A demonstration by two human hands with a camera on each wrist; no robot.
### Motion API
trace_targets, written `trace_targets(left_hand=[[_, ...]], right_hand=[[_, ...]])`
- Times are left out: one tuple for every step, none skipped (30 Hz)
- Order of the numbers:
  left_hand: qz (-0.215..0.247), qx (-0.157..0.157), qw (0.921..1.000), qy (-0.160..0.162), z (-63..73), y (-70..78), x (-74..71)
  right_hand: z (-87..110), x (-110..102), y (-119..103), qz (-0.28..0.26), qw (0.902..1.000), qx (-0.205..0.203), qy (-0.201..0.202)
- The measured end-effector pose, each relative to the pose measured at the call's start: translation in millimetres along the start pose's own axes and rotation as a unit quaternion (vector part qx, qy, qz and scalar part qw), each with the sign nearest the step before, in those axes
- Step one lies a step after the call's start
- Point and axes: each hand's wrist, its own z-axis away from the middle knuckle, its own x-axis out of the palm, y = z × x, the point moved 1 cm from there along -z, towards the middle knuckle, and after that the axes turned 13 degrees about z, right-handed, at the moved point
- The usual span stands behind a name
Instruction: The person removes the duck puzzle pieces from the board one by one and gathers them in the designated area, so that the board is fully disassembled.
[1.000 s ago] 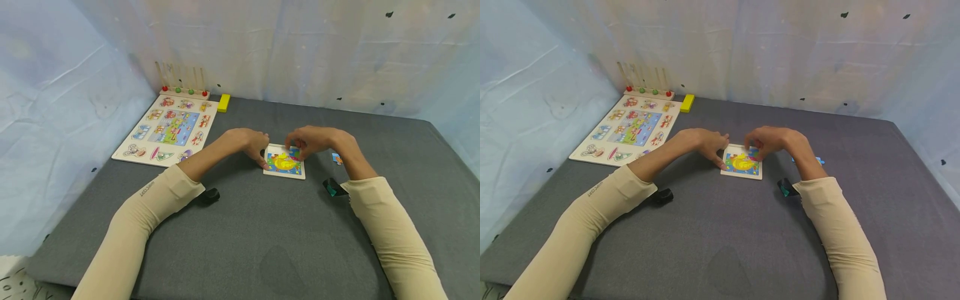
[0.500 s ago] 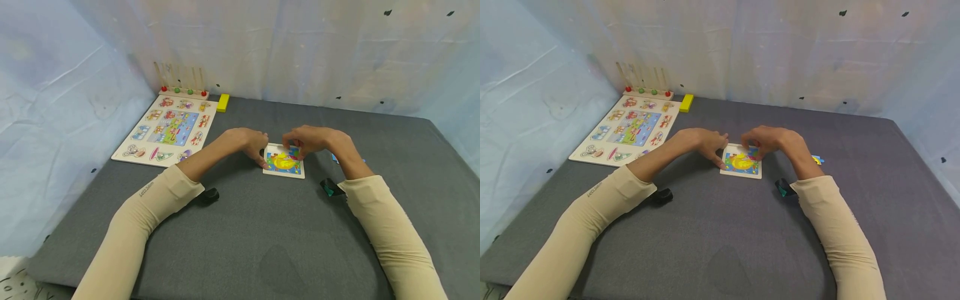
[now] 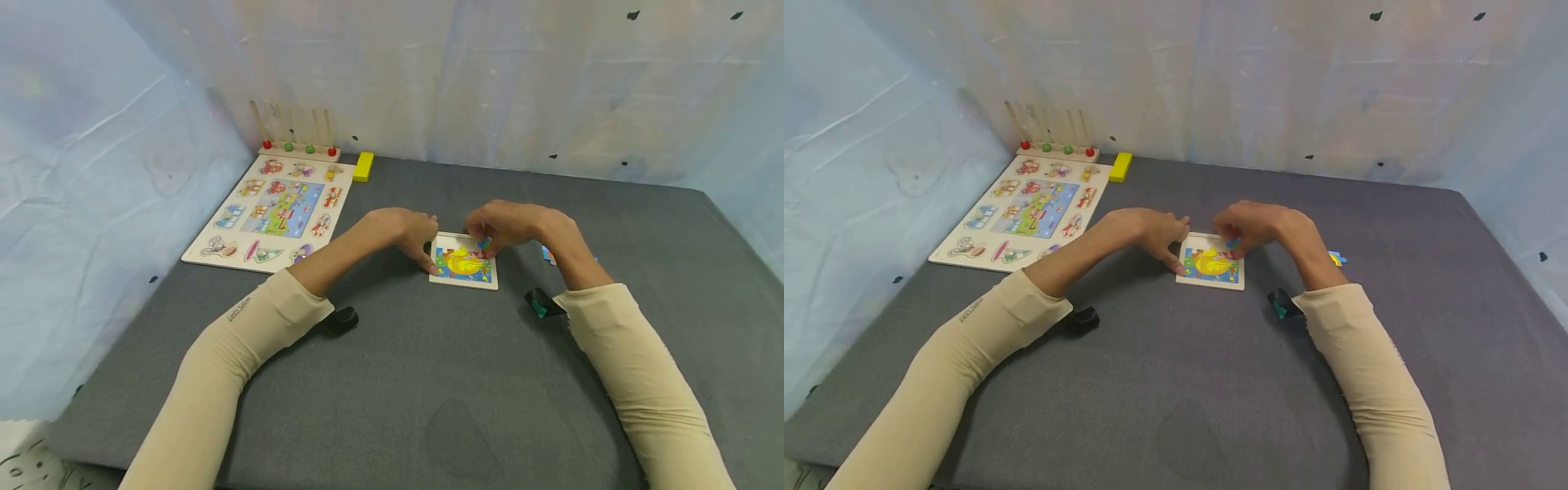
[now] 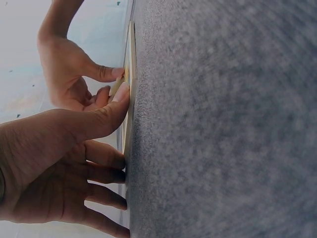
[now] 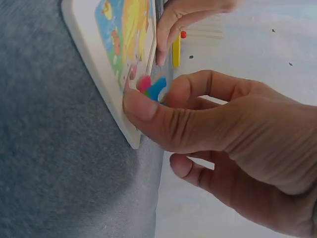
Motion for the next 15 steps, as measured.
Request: trace_targets(left_hand=[[-0.001,0.000,1.0000,0.000,0.0,-0.2,-0.1],[0.000,-0.001,1.0000,0.001,0.1,-0.5,-0.1],[0.001,-0.001,1.0000,0.001,0.2,-0.7,0.0],[0.002,0.000,1.0000,0.001,0.3,-0.9,0.1],[0.003,0.001,1.0000,0.002,0.4,-1.1,0.2],[0.003,0.003,1.0000,0.004,0.7,-1.1,0.3],[0.003,0.005,1.0000,0.005,0.8,-1.1,0.4],[0.003,0.006,1.0000,0.007,0.9,-1.1,0.5],[0.002,0.007,0.9999,0.008,1.0,-1.0,0.7],[0.002,0.008,0.9999,0.009,1.1,-1.0,0.8],[0.001,0.009,0.9999,0.010,1.2,-0.9,0.9],[0.000,0.009,0.9999,0.010,1.4,-0.8,0.9],[0.000,0.009,0.9999,0.011,1.5,-0.8,1.0],[0.000,0.009,0.9999,0.011,1.7,-0.7,1.0],[0.000,0.008,0.9999,0.012,1.9,-0.8,1.1]], right_hand=[[0.9,-1.1,0.7,-0.003,1.0000,-0.001,0.004],[2.1,-2.4,1.6,-0.006,0.9999,-0.004,0.009],[3.6,-4.0,2.6,-0.011,0.9998,-0.009,0.017],[5.7,-5.8,3.9,-0.017,0.9994,-0.016,0.024],[8.4,-8.0,5.1,-0.022,0.9991,-0.019,0.031],[11.6,-10.3,6.7,-0.029,0.9986,-0.021,0.039],[15.1,-12.8,8.2,-0.037,0.9981,-0.020,0.046],[19.2,-15.4,9.8,-0.044,0.9975,-0.018,0.053],[23.4,-18.2,11.3,-0.052,0.9968,-0.013,0.058],[28.0,-20.9,13.1,-0.060,0.9963,-0.006,0.062],[33.2,-23.8,14.7,-0.066,0.9957,0.006,0.064],[39.1,-26.6,16.6,-0.073,0.9949,0.019,0.067],[45.4,-29.5,18.7,-0.078,0.9940,0.030,0.071],[52.0,-32.1,21.2,-0.081,0.9932,0.042,0.072],[59.1,-34.4,24.1,-0.083,0.9923,0.054,0.074]])
